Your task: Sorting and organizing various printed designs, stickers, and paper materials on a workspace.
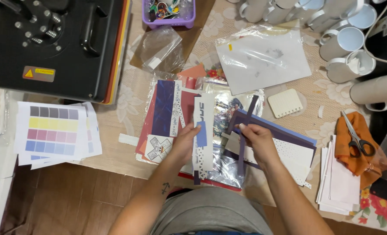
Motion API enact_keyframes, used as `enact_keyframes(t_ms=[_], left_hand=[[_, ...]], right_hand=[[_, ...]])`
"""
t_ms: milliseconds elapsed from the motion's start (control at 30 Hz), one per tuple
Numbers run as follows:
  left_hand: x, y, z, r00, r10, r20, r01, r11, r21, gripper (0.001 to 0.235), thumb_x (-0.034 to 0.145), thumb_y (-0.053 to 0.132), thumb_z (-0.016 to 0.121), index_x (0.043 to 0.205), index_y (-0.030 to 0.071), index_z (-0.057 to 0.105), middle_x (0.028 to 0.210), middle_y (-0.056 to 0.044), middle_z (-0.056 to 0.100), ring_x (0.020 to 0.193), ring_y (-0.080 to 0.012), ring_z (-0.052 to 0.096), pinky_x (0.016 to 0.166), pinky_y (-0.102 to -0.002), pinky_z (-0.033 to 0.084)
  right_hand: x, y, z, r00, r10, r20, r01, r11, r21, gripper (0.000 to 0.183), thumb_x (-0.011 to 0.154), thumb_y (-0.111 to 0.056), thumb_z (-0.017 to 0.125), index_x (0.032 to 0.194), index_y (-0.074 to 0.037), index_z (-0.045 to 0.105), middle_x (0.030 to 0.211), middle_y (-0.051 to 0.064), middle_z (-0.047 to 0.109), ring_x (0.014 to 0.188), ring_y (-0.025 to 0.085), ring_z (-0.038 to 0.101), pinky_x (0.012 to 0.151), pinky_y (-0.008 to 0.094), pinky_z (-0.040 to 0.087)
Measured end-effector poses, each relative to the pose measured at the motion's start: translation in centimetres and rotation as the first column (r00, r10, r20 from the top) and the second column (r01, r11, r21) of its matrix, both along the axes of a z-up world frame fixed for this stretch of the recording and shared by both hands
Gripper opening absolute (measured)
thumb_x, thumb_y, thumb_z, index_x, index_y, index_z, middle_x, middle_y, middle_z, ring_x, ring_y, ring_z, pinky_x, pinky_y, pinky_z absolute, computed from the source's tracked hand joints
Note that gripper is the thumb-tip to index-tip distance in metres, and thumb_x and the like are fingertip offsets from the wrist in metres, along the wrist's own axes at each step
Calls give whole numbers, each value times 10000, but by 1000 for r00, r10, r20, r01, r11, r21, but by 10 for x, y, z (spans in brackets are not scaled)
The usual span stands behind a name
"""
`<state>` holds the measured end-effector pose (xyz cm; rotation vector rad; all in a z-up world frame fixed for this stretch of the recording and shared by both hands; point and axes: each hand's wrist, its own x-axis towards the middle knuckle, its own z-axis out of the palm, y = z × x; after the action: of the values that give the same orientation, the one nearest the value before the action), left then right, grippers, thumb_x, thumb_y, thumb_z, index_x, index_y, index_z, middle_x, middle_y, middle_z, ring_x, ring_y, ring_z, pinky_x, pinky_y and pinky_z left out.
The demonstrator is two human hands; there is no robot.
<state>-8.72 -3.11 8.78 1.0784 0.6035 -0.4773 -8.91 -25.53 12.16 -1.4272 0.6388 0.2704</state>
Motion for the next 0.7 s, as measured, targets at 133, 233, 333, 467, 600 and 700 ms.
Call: enact_keyframes(t_ms=[133, 233, 333, 467, 600, 700], left_hand=[[-8, -14, -10, 998, 38, 47, -36, 999, -33, 545, 1019, 255, 623, 1429, -50, 434, 1452, -230, 409, 1453, -295, 305, 1220, -482, 170], [-12, -13, -50, 984, 69, 161, -46, 989, -143, 298, 1063, 228, 549, 1286, 44, 622, 1245, -105, 646, 1212, -161, 560, 1118, -366, 406], [-13, -9, -21, 981, 65, 184, -29, 981, -191, 289, 1075, 237, 513, 1246, 41, 639, 1227, -93, 646, 1175, -157, 572, 1103, -382, 435], [-13, 8, -45, 984, 39, 172, 1, 974, -226, 250, 1069, 252, 528, 1183, 61, 641, 1061, -81, 708, 1001, -157, 675, 963, -333, 524], [-17, -3, 34, 985, 16, 173, 22, 977, -210, 250, 1070, 284, 515, 1168, 87, 634, 1004, 6, 654, 950, -98, 623, 936, -291, 525], [-9, -6, 4, 979, 0, 205, 48, 972, -229, 248, 1052, 191, 554, 1227, 26, 612, 903, -43, 660, 868, -126, 661, 851, -300, 568]], right_hand=[[4, 56, 13, 996, 37, 79, -36, 999, -18, 124, 843, -115, 810, 861, 1, 772, 552, 66, 573, 496, 105, 513, 449, 218, 434], [12, 69, -18, 977, 146, 154, -106, 965, -241, 194, 760, -233, 915, 859, -101, 813, 586, 15, 651, 526, 58, 505, 474, 207, 415], [14, 76, -20, 954, 182, 237, -91, 932, -351, 211, 729, -185, 928, 866, -75, 812, 562, 30, 621, 541, 70, 498, 504, 209, 421], [9, 79, -16, 925, 232, 300, -62, 873, -484, 244, 704, -203, 936, 871, -89, 799, 628, 36, 689, 533, 112, 537, 503, 239, 436], [-5, 82, 8, 863, 332, 382, -26, 783, -622, 326, 705, -245, 925, 965, -104, 787, 709, 73, 725, 567, 234, 627, 534, 335, 486], [-23, 75, 6, 775, 456, 438, 12, 683, -731, 335, 799, -328, 848, 1082, -175, 755, 861, 10, 719, 650, 202, 650, 577, 334, 518]])
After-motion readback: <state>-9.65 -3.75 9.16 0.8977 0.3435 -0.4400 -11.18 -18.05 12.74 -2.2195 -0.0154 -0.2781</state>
